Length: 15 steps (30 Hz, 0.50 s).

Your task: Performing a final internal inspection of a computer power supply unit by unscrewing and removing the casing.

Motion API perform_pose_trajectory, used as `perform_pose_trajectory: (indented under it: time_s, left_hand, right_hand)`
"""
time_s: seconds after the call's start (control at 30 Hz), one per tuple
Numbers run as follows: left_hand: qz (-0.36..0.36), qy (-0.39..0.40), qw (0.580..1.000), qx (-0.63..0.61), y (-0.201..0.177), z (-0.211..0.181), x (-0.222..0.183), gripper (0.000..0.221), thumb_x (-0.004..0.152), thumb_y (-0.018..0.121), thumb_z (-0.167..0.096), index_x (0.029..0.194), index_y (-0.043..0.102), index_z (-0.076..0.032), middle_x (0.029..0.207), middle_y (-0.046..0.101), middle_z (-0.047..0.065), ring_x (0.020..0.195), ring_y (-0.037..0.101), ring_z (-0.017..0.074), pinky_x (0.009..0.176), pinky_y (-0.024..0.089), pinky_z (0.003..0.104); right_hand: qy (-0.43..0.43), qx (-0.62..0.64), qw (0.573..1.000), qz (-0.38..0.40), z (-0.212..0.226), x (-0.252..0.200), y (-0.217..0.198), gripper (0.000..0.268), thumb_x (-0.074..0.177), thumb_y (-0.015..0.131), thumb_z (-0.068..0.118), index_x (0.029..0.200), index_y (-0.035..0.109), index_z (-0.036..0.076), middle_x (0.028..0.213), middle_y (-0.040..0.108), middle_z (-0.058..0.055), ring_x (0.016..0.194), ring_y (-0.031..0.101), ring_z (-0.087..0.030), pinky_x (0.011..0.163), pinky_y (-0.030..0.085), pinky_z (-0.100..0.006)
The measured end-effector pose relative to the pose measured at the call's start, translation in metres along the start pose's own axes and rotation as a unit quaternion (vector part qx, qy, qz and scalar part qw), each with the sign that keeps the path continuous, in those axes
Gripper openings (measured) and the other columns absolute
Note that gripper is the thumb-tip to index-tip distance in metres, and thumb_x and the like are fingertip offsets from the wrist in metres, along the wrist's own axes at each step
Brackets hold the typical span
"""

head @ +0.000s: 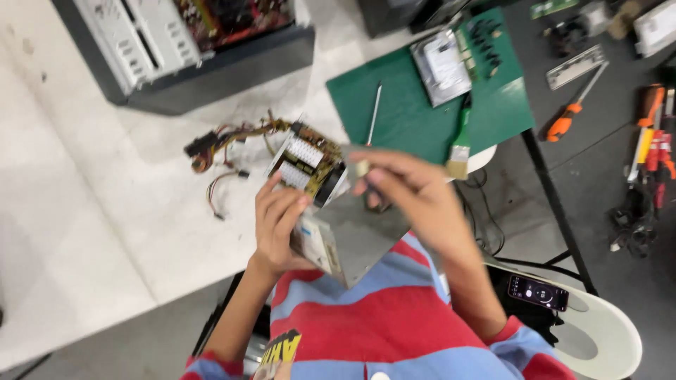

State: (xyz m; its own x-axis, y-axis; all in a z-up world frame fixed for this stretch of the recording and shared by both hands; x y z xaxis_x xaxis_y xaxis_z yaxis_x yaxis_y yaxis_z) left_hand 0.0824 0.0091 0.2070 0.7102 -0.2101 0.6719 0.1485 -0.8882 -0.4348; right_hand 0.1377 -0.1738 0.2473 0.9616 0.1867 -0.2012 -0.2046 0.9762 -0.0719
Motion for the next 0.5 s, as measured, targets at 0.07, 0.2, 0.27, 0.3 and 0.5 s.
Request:
perform_pose_trajectory:
  time_s: [0.07,0.2,0.27,0.3,0.5]
  left_hand:
    - [-0.064,0.017,0.997,-0.039,-0.008,-0.002,0.013,0.088,0.089,0.061,-0.069,0.135,0.055,0.006,0.114,0.065,0.023,0.105,0.061,0.0405,0.108,0.04,0.074]
    - [-0.081,0.033,0.996,-0.033,-0.014,-0.003,0.013,0.089,0.09,0.061,-0.069,0.134,0.053,0.008,0.111,0.064,0.025,0.104,0.06,0.0415,0.107,0.038,0.077]
    - [-0.086,0.033,0.996,0.007,-0.017,-0.002,0.012,0.088,0.092,0.058,-0.071,0.132,0.054,0.007,0.109,0.065,0.023,0.1,0.059,0.0381,0.106,0.041,0.076]
    - [-0.088,0.029,0.996,0.011,-0.022,-0.006,0.012,0.088,0.092,0.058,-0.071,0.132,0.054,0.007,0.109,0.065,0.023,0.1,0.059,0.0381,0.106,0.041,0.076]
    - [-0.067,-0.057,0.996,0.014,-0.034,-0.004,0.008,0.08,0.096,0.045,-0.074,0.144,0.043,-0.01,0.123,0.062,0.014,0.109,0.066,0.0315,0.12,0.04,0.064]
  right_hand:
    - [-0.031,0.056,0.998,-0.001,0.014,0.003,-0.018,0.035,0.096,0.063,-0.002,0.13,0.066,-0.006,0.091,0.071,-0.015,0.077,0.065,-0.016,0.073,0.057,-0.027]
    - [-0.09,0.011,0.996,-0.02,0.026,0.003,-0.033,0.045,0.085,0.075,-0.011,0.129,0.067,-0.01,0.095,0.061,-0.02,0.079,0.06,-0.021,0.076,0.061,-0.037]
    - [-0.118,-0.014,0.992,-0.04,0.037,0.002,-0.035,0.042,0.085,0.073,-0.013,0.127,0.066,-0.011,0.088,0.062,-0.019,0.078,0.061,-0.021,0.08,0.059,-0.037]
    - [-0.117,-0.014,0.992,-0.033,0.039,0.0,-0.034,0.042,0.085,0.073,-0.013,0.127,0.066,-0.011,0.088,0.062,-0.019,0.078,0.061,-0.021,0.08,0.059,-0.037]
    - [-0.08,0.095,0.986,-0.11,0.025,-0.009,-0.056,0.039,0.092,0.074,0.007,0.128,0.063,-0.004,0.094,0.068,-0.01,0.08,0.07,-0.02,0.076,0.063,-0.029]
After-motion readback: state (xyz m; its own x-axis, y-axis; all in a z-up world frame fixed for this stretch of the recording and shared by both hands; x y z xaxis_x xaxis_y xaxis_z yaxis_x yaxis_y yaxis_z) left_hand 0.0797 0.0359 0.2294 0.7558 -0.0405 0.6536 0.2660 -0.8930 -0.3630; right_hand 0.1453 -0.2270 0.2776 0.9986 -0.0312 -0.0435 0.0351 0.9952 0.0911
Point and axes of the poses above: each hand's wrist, its own x-axis towards the middle knuckle, its own y-axis out of the palm, z = x × y, the point moved 9 cm from there along x, towards the middle knuckle
